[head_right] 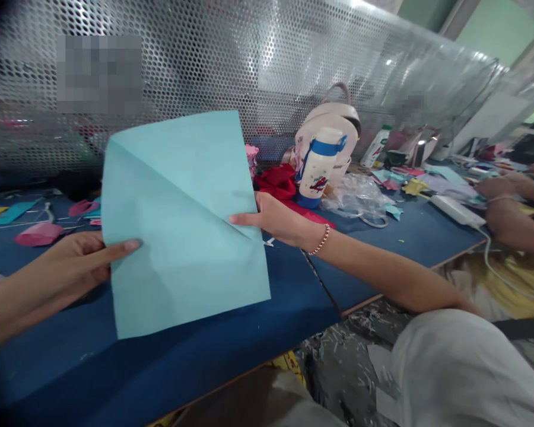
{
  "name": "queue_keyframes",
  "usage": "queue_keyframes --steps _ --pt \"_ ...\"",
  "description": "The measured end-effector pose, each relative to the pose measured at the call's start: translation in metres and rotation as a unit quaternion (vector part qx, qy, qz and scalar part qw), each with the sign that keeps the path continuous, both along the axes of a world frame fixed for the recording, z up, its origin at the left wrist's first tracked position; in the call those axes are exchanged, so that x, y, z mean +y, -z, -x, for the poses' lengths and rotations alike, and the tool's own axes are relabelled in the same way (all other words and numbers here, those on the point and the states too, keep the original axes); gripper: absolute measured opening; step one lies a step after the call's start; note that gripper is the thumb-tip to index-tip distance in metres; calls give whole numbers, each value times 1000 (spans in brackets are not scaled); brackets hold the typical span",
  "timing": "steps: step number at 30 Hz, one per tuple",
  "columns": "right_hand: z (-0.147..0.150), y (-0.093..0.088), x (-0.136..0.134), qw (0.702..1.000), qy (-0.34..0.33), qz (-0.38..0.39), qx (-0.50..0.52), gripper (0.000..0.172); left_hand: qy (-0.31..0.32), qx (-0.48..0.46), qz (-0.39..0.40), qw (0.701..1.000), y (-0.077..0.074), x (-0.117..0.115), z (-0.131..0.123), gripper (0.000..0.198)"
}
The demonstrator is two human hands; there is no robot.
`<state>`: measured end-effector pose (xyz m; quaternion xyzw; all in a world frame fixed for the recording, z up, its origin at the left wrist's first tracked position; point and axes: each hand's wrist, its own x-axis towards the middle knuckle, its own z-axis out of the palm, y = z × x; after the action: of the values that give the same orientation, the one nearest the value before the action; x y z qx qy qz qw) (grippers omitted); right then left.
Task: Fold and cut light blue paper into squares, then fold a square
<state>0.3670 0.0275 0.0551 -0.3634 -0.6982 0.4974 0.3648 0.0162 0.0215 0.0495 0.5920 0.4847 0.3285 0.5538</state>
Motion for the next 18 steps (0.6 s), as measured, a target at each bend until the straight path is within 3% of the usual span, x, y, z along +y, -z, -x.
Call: queue_keyframes --steps 6,12,18 --pt "-8 5 -1 998 1 -66 -18 59 -2 18 13 1000 -4 -5 5 36" --pt "-7 5 -2 999 15 -16 27 57 -28 57 11 998 0 -2 10 40" --pt "-7 5 0 999 14 -4 51 53 -41 104 -62 992 -5 -3 8 42"
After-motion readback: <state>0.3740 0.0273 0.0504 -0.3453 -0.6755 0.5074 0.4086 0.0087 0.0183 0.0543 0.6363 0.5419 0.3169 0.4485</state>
